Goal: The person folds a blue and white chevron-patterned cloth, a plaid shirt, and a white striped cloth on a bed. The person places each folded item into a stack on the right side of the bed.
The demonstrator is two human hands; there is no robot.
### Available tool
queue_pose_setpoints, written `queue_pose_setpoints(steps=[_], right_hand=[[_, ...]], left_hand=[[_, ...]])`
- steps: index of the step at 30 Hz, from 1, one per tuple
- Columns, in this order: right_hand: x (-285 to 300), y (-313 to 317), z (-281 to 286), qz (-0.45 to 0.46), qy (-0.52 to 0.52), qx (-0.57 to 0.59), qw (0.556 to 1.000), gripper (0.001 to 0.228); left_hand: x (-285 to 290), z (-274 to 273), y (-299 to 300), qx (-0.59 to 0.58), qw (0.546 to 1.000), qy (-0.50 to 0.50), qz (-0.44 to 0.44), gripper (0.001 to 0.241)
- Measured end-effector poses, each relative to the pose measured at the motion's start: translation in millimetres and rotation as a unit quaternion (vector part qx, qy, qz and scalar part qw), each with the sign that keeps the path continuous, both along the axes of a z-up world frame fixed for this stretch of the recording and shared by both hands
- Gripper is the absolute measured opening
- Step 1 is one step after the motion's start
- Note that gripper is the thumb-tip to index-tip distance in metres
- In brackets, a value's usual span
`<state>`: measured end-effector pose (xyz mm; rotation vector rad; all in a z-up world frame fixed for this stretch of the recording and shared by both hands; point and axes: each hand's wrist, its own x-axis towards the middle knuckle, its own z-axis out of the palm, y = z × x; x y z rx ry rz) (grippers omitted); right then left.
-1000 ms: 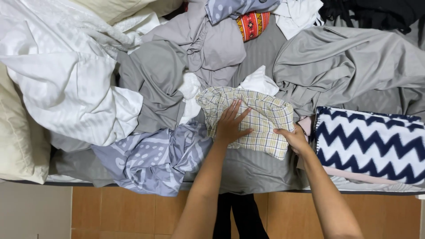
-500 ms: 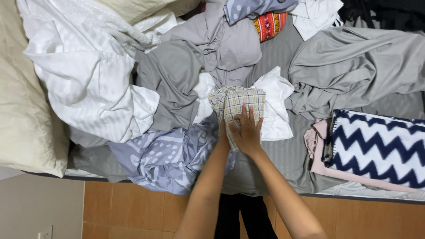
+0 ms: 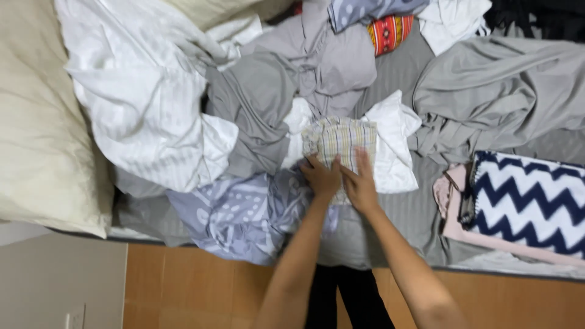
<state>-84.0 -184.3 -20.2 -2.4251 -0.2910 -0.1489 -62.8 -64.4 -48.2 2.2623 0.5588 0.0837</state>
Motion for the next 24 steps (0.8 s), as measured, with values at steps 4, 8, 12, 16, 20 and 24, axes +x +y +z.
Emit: queue_pose_setpoints(steps=[4, 8, 12, 16, 20, 24], right_hand=[[-18, -1, 9, -0.203, -0.012, 0.051, 0.978, 0.059], [-11, -2, 24, -0.269, 0.318, 0.416, 0.808, 0.062], [18, -4, 90, -0.056, 0.157, 0.279, 0.946, 0.03], [42, 32, 245, -0.083, -0.012, 0.136, 0.987, 0.032], [54, 11, 293, -0.158, 0.055, 0.352, 0.921, 0.091], [56, -29, 287, -0.186, 0.182, 0.494, 0.83, 0.067]], left_hand=[[30, -12, 6, -0.037, 0.99, 0.13, 0.041, 0.067], [21, -71, 33, -0.201, 0.976, 0.081, -0.02, 0.051], [20, -59, 42, -0.516, 0.854, 0.049, -0.047, 0.053], [33, 22, 8, -0.73, 0.678, 0.059, -0.069, 0.062], [56, 118, -12, -0.896, 0.427, 0.083, -0.085, 0.074], [82, 199, 4, -0.868, 0.486, 0.063, -0.086, 0.081]])
